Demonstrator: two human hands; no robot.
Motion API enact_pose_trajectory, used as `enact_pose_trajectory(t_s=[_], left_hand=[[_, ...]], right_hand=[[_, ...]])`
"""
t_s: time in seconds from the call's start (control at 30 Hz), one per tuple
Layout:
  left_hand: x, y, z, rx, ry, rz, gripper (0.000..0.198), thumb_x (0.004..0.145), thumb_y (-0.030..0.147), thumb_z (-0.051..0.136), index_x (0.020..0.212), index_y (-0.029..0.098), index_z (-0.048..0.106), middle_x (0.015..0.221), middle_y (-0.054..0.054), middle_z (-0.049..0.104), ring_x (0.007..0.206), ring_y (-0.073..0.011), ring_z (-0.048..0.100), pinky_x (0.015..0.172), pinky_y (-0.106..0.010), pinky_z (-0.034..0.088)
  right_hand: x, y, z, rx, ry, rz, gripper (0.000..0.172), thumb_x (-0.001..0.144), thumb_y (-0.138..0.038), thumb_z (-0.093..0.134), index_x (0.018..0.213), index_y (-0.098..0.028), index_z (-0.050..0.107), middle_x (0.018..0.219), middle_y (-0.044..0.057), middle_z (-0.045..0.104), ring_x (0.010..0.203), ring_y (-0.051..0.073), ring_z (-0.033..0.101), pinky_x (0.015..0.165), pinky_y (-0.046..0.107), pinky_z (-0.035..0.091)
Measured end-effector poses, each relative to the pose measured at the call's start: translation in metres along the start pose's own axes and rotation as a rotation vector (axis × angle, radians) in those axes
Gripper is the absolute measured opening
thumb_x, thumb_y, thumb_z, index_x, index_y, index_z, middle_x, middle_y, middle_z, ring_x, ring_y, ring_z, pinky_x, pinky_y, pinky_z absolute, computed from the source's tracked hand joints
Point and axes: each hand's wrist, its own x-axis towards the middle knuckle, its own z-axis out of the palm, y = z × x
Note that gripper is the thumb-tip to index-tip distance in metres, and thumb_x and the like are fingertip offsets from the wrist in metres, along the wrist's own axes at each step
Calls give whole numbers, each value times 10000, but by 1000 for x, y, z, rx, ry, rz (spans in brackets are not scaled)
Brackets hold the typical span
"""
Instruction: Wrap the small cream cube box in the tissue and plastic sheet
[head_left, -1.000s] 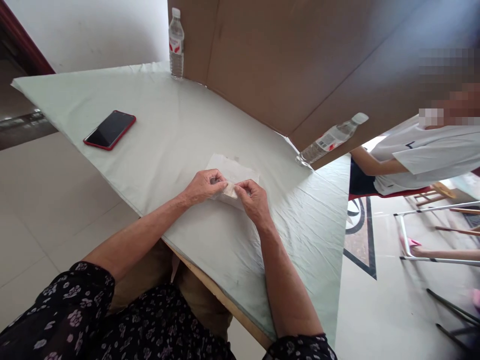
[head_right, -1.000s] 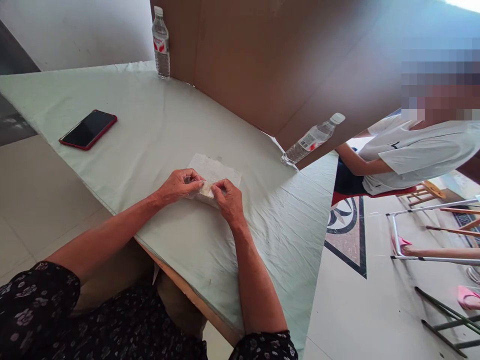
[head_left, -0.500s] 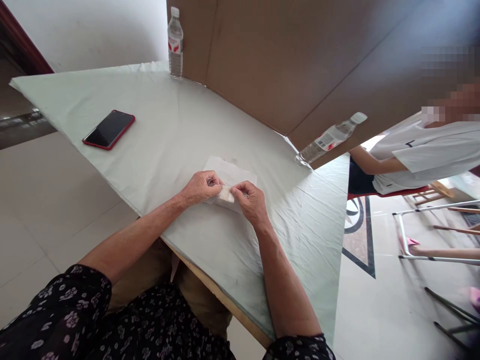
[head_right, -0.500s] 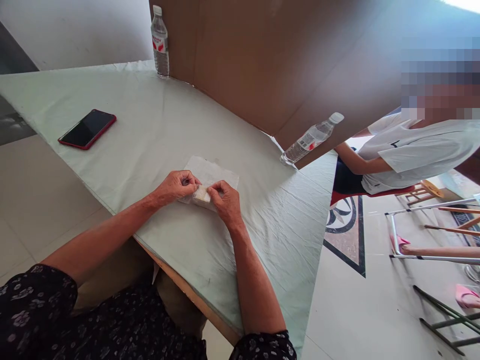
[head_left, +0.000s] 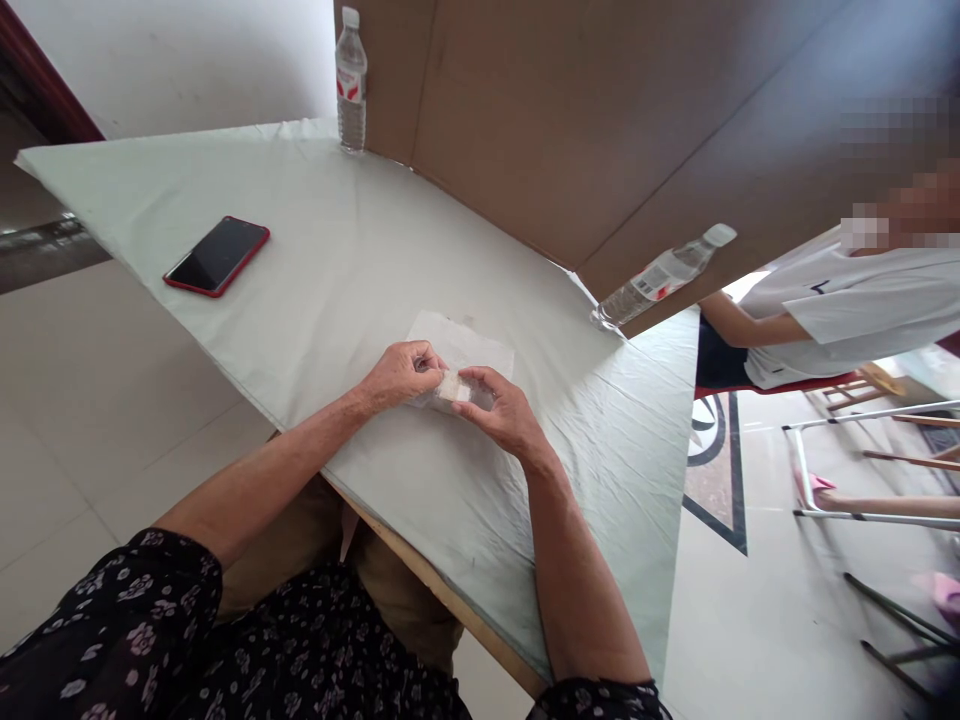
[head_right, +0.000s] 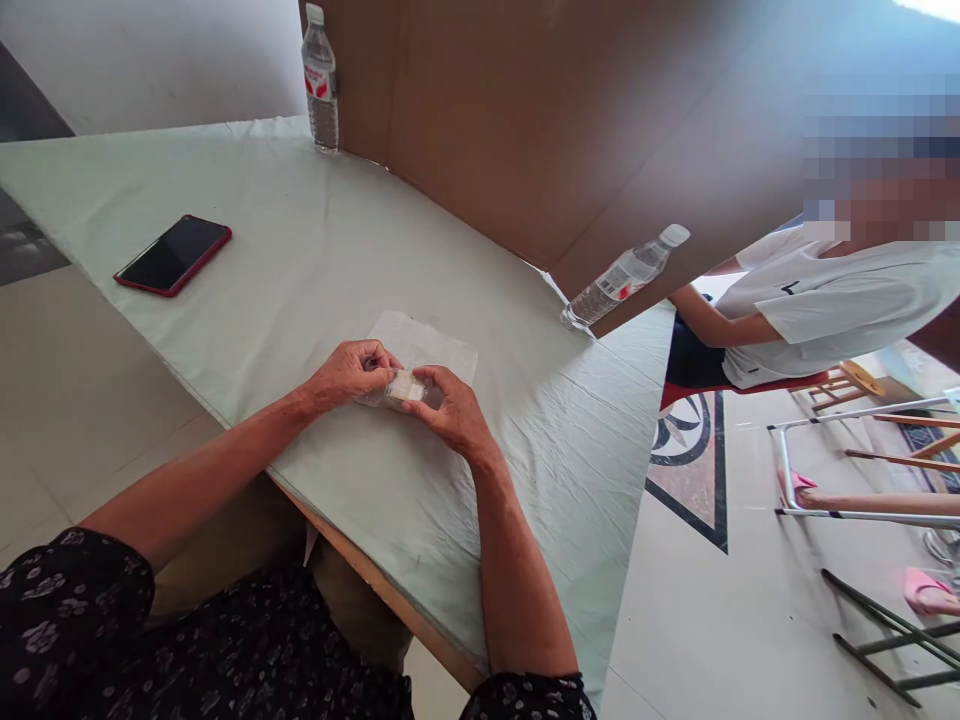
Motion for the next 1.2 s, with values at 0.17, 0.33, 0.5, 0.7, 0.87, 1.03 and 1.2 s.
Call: enact_pose_trajectory(t_s=[0.17,0.33,0.5,0.7,0.87,1.03,1.2], left_hand=[[-1,1,-1,8,-3,-4,106,653,268,589,656,167,554,890,-60,736,680,-112,566,601,-228,422],[-1,1,-1,-15,-4,-14,125,651,284,598,650,171,546,894,-61,745,659,-109,558,581,-229,417],[0,1,-1,6,-16,-16,156,666,318,609,658,171,559,896,-68,749,658,-112,562,598,-240,427],[0,-2,-1,12,-13,-18,167,658,334,610,668,173,567,859,-64,731,667,-122,576,597,-242,440],[0,-1,-1,1,-19,-17,151,661,317,610,662,174,564,866,-61,734,675,-120,582,607,-237,442],[0,-1,-1,9,-21,-5,139,669,307,613,669,175,572,850,-50,730,680,-121,584,628,-239,446],[0,-1,-1,48,-9,10,152,694,313,630,689,167,590,814,-35,704,664,-114,567,614,-230,437]], right_hand=[[1,2,0,-11,-28,0,382,810,-436,702,1131,-232,660,1122,70,728,1008,231,665,908,361,500],[0,6,-17,11,0,94,426,785,-449,721,1145,-227,664,1022,64,732,938,231,669,878,373,506],[0,10,-20,171,83,166,314,797,-414,686,1035,-209,690,814,13,676,771,173,624,775,329,492],[3,22,-9,233,185,266,290,768,-422,668,943,-191,691,678,-20,608,604,130,520,615,284,428],[3,17,-13,75,421,180,252,791,-379,637,955,-195,687,872,62,727,787,194,648,803,375,512],[-4,-16,-13,-164,438,-68,165,888,-313,599,995,-235,697,1013,75,753,951,230,679,937,424,482],[-6,-28,9,-405,167,-249,159,898,-236,631,1033,-237,716,1076,69,761,1065,250,664,953,405,415]])
